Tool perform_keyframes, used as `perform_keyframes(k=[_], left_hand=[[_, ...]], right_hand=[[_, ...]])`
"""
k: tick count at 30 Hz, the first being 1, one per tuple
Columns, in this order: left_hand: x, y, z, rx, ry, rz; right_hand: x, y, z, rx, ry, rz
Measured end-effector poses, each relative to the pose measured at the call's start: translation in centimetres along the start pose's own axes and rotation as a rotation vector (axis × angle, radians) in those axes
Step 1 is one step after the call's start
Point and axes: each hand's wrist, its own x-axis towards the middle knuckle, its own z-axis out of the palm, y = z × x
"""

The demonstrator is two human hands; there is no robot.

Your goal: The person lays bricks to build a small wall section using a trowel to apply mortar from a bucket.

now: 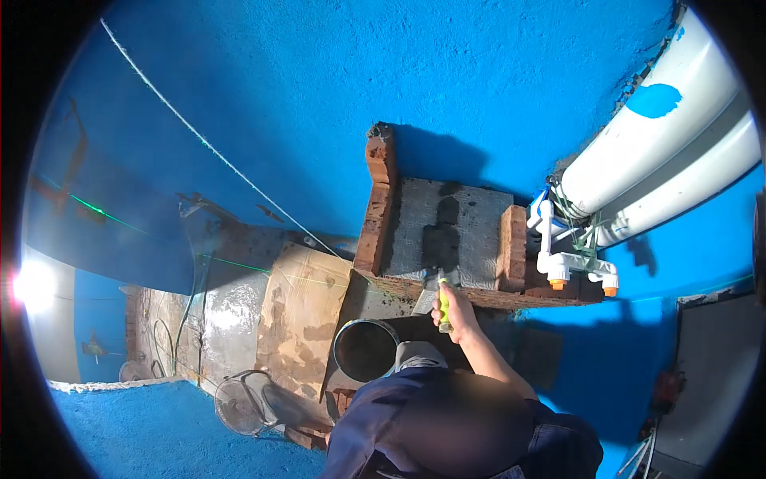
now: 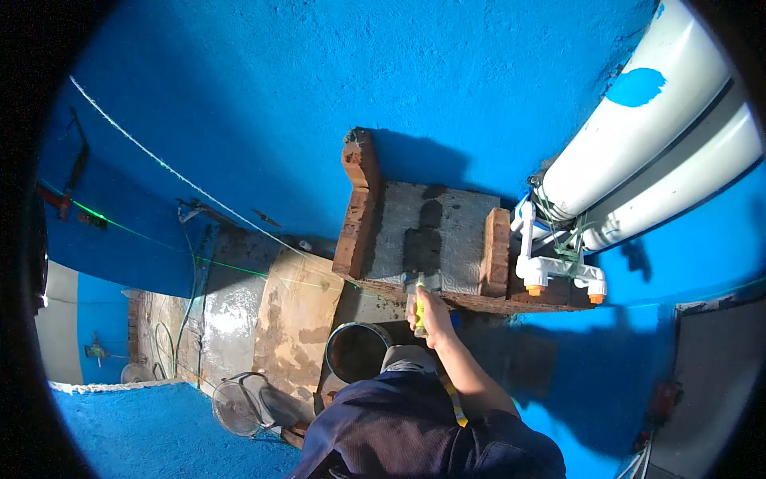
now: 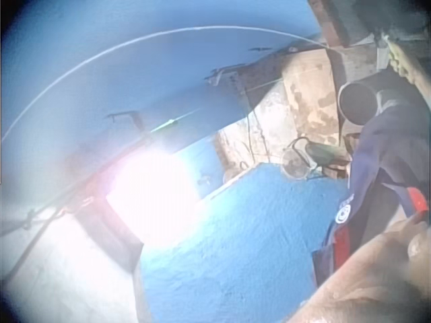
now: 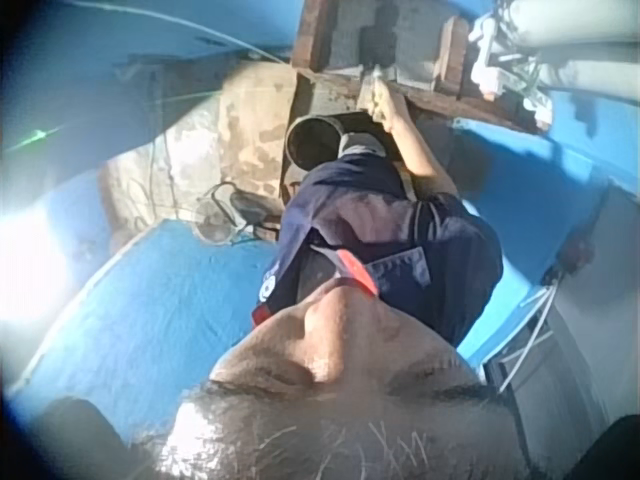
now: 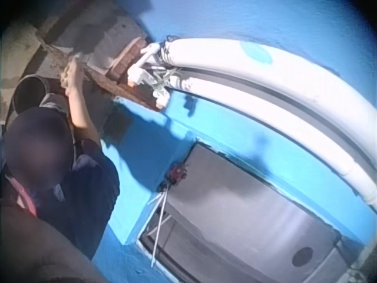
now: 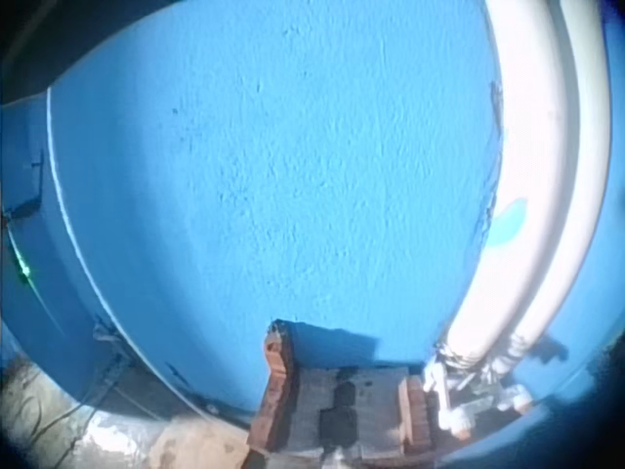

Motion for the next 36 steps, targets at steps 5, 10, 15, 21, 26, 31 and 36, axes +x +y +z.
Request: perform_keyframes(k=[5,10,15,21,26,31,36], left_hand=[[0.5,0.3,0.6,-0.004,-0.010,0.020],[-1.1,-1.7,-0.3,0.022,0.034,-0.021],[-5.5,-6.9,-2.9,0.084,0.106,-0.145],[-14.0,-15.7,-6.0,0.163,0.196,-0.396],[-21.9,-22.5,-6.7,0.186,0.257,-0.625],[-29.2,-27.3,-6.6,0.147,0.334,-0.706],[-32.3,-32.9,-7.4,0.191,0.316,-0.684]], right_hand=[[3.9,-2.1,-2.0,0.004,0.051,-0.042],[6.1,-4.4,-0.2,0.024,0.076,-0.012],[9.5,-5.9,0.6,-0.034,0.098,-0.078],[10.8,-5.5,1.9,-0.087,0.172,-0.193],[9.1,-4.1,1.0,-0.137,0.148,-0.289],[3.5,-2.4,1.2,-0.305,0.092,-0.261],[-5.0,-1.8,1.4,-0.400,0.013,-0.103]])
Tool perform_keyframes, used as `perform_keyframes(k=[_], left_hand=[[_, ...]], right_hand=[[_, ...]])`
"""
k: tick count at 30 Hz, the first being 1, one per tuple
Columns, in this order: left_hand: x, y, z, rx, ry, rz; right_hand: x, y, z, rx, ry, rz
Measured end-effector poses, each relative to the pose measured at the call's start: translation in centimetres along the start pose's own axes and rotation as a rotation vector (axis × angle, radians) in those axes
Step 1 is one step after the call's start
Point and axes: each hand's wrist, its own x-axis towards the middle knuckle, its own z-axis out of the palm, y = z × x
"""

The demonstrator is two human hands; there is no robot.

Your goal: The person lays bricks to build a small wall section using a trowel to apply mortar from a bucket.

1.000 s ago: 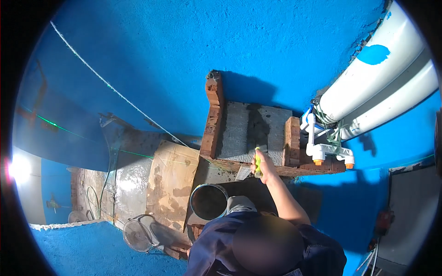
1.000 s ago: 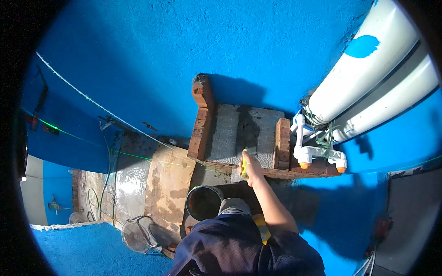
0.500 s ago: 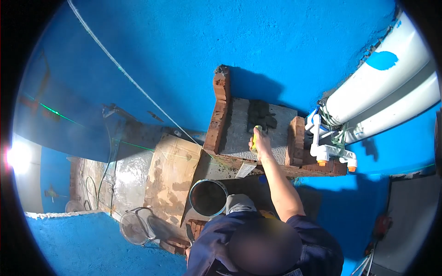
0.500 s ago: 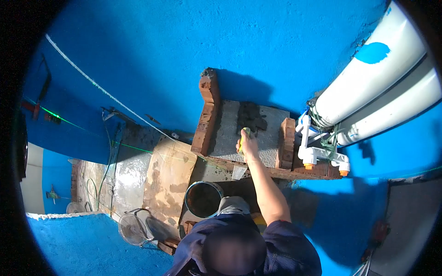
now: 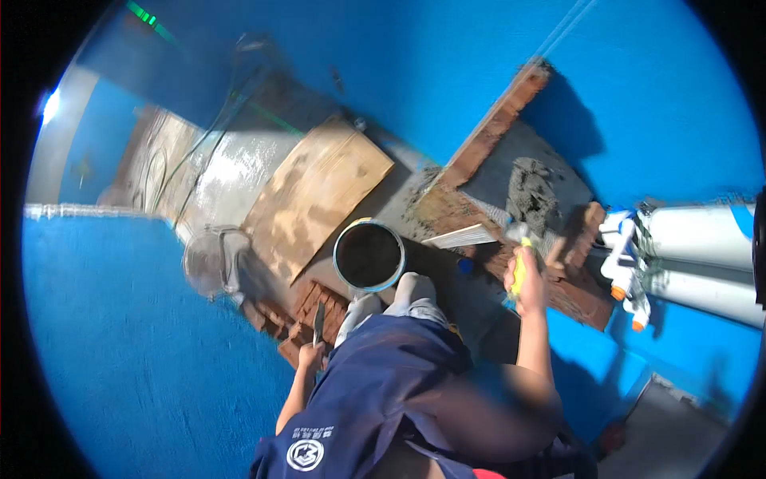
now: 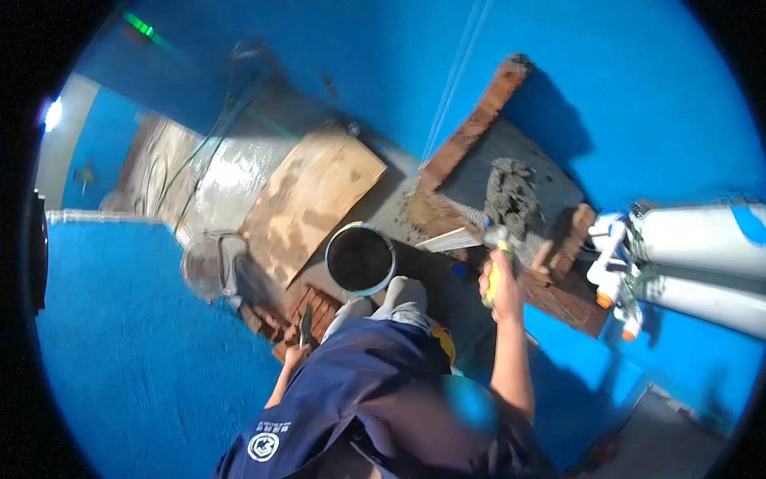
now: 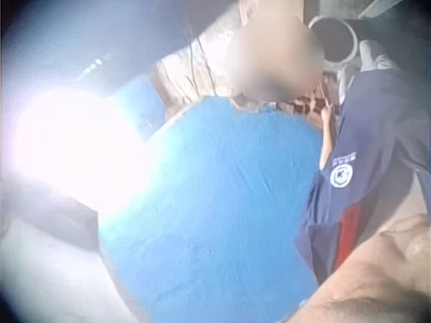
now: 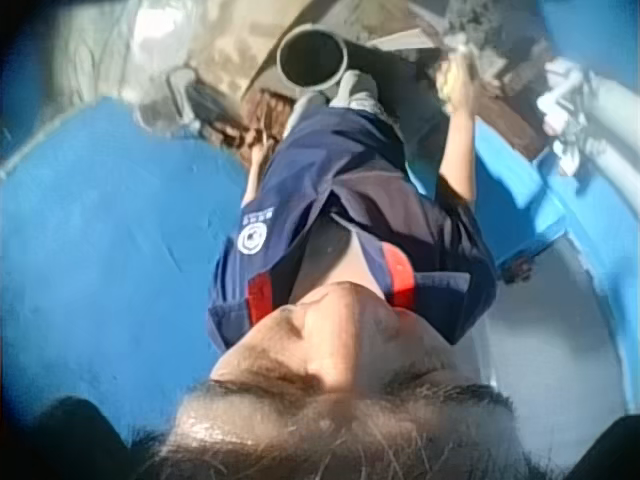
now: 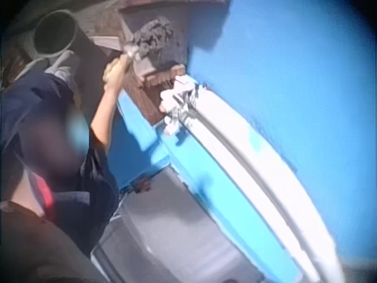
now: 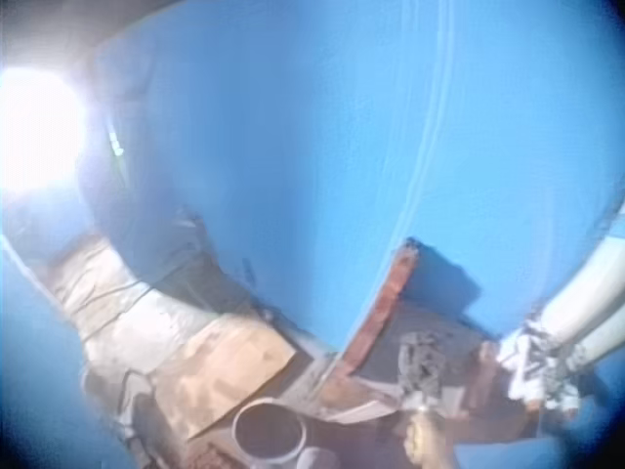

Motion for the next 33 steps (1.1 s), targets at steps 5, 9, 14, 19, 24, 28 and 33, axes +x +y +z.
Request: perform_keyframes(k=[5,9,14,19,24,28,33], left_hand=[[0.6,-1.9,1.5,-0.211,0.017,-0.364],[0.4,-1.2,1.4,-0.256,-0.025,-0.384],[-0.8,-3.0,-0.3,-0.246,-0.046,-0.466],[-1.7,-5.9,-1.9,-0.184,0.040,-0.450],[0.0,-7.4,-0.3,-0.405,0.070,-0.328],[1.6,-15.2,2.3,0.220,-0.131,-0.005],[3.8,-8.9,4.2,-0.239,0.044,-0.435]], right_hand=[[-8.9,0.4,2.5,-0.189,-0.099,0.122],[-9.0,7.8,3.5,-0.774,-0.248,0.165],[0.1,22.6,10.0,-1.535,-0.358,-0.100],[1.6,22.3,13.6,-1.490,-0.297,-0.023],[-0.3,17.1,8.5,-1.317,-0.200,-0.128],[-3.4,11.4,6.0,-0.984,-0.201,-0.060],[-9.1,2.6,4.1,-0.305,-0.063,0.132]])
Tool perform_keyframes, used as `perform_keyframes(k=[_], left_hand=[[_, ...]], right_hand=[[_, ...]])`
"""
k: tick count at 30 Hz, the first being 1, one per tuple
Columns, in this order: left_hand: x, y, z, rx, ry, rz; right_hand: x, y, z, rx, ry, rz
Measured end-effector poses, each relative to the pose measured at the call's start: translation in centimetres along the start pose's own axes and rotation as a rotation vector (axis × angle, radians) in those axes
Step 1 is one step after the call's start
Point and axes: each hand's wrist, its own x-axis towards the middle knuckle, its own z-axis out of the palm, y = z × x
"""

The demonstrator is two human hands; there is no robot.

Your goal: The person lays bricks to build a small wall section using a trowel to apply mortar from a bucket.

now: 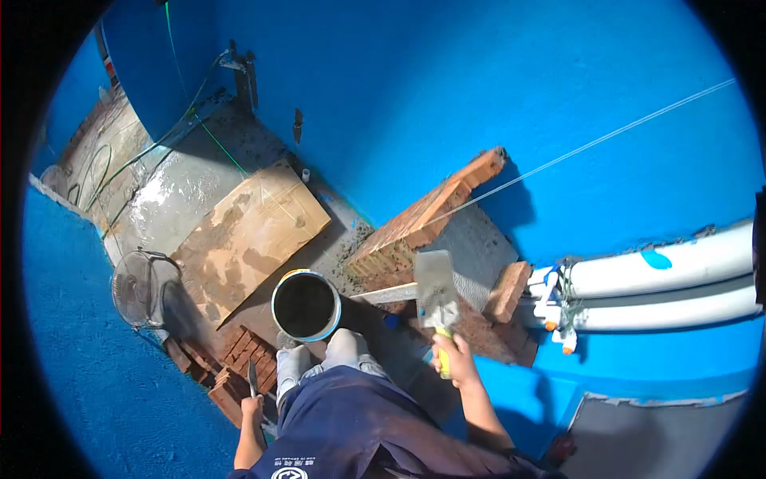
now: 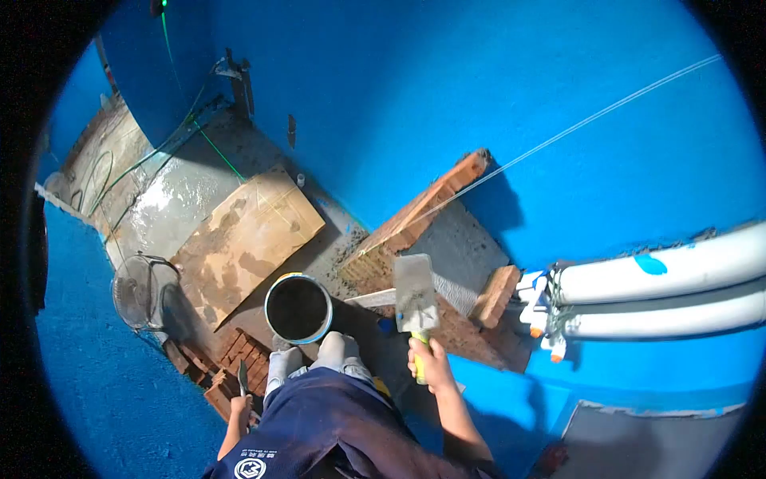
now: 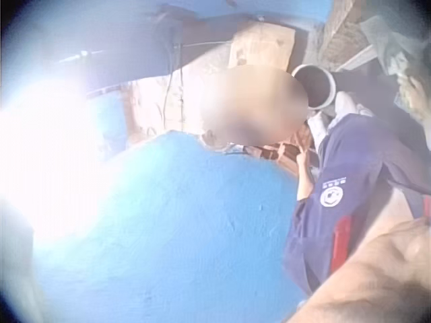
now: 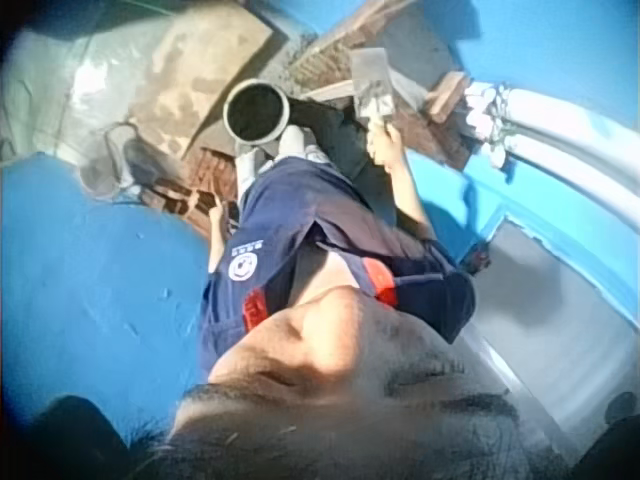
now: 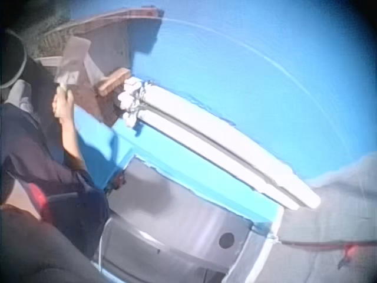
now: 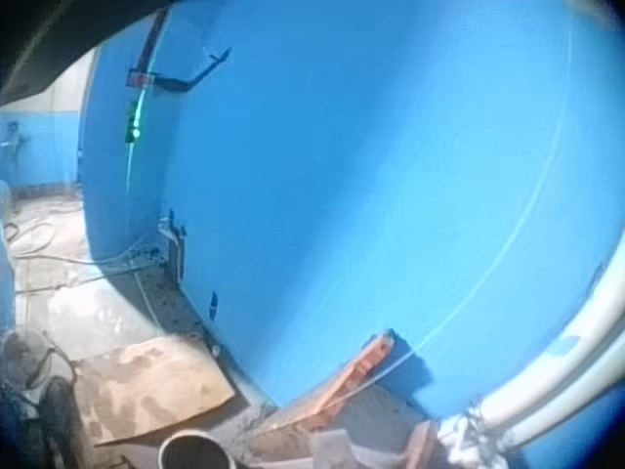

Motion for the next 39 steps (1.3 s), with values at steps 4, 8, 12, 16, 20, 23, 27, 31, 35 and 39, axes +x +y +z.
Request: perform_keyframes(k=[4,8,12,16,20,23,27,31,35,39], left_hand=[[5.1,2.1,2.0,-0.069,0.087,0.281],[-1.8,20.7,4.0,-0.212,-0.123,0.402],[-8.1,36.4,7.4,-0.448,-0.300,0.623],[-15.2,46.6,12.9,-0.667,-0.371,0.804],[-19.3,51.0,17.3,-0.793,-0.415,1.016],[-20.5,52.1,19.2,-0.843,-0.417,1.014],[-20.7,53.0,20.2,-0.885,-0.397,0.993],[-20.2,53.5,22.5,-0.974,-0.348,1.049],[-20.2,53.1,22.7,-0.924,-0.390,0.984],[-20.6,53.2,22.1,-0.863,-0.355,0.983]], right_hand=[[1.3,-3.3,-2.4,0.162,0.029,-0.061],[4.3,-4.6,-4.4,0.396,0.053,-0.001],[7.9,-6.6,-4.4,0.433,-0.046,0.023],[12.0,-8.1,-4.1,0.414,-0.024,0.013],[15.6,-7.7,-5.2,0.428,-0.113,-0.049],[16.5,-7.7,-5.8,0.494,-0.132,0.037],[15.0,-9.4,-2.7,0.332,0.112,0.005],[15.5,-9.5,-2.6,0.343,0.050,0.028],[15.2,-9.7,-2.0,0.306,0.033,0.022],[14.5,-9.1,-1.5,0.310,0.093,0.000]])
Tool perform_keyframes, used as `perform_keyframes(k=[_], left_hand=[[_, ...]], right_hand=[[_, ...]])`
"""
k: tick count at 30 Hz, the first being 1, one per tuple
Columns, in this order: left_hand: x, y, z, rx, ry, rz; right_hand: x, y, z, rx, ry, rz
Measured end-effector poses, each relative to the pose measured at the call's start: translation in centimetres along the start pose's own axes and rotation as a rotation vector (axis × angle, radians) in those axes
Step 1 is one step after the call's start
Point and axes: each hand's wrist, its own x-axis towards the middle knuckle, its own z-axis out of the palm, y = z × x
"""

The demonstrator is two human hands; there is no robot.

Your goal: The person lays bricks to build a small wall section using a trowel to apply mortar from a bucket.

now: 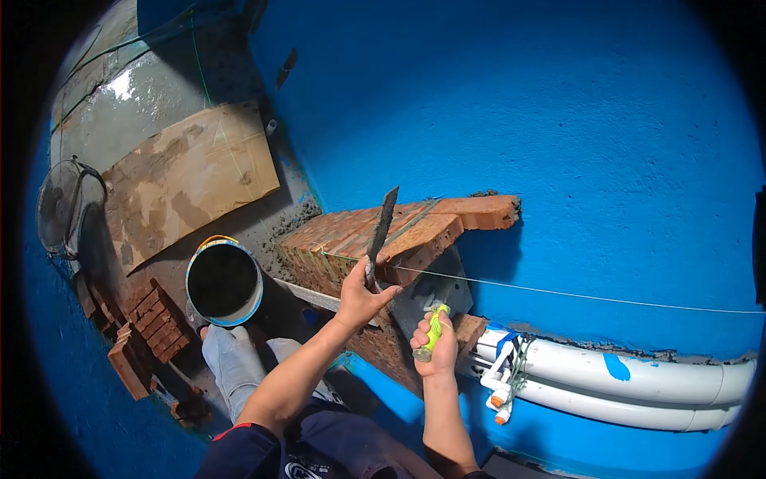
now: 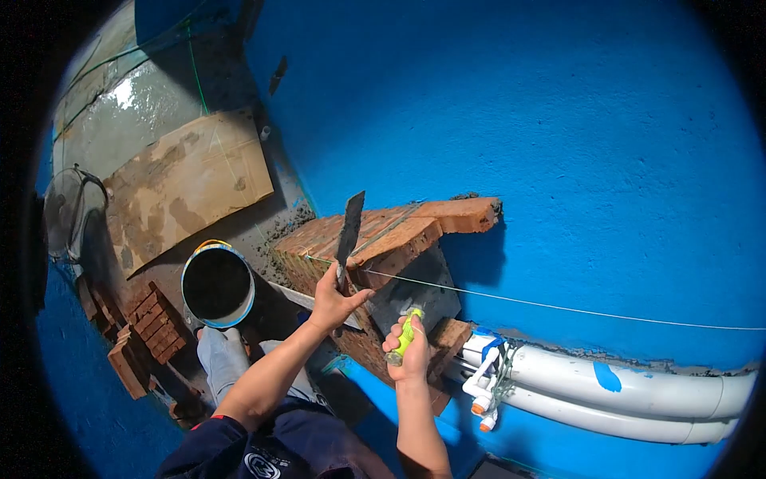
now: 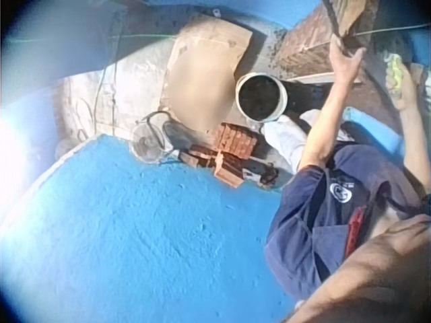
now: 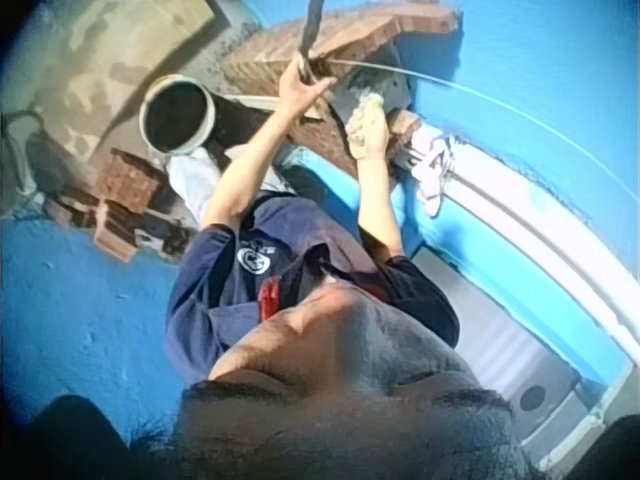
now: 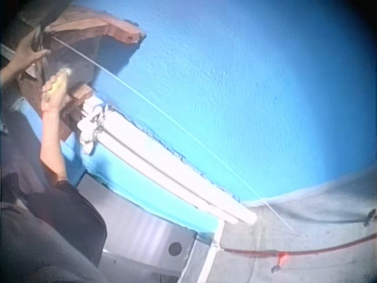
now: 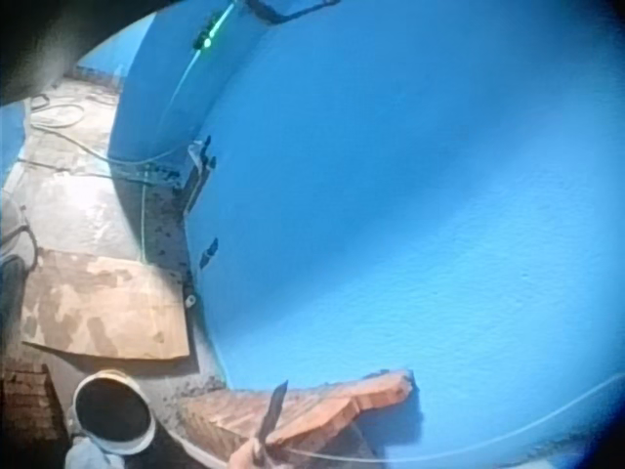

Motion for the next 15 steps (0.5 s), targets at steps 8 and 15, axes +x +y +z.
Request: perform_keyframes(k=[8,15], left_hand=[[0.0,-1.3,0.7,-0.080,0.062,0.107],[-0.2,-0.7,0.6,-0.092,-0.006,0.077]], right_hand=[[-2.3,1.9,-0.7,-0.578,0.147,-0.411],[-1.2,1.6,-2.8,-1.272,0.358,-0.714]])
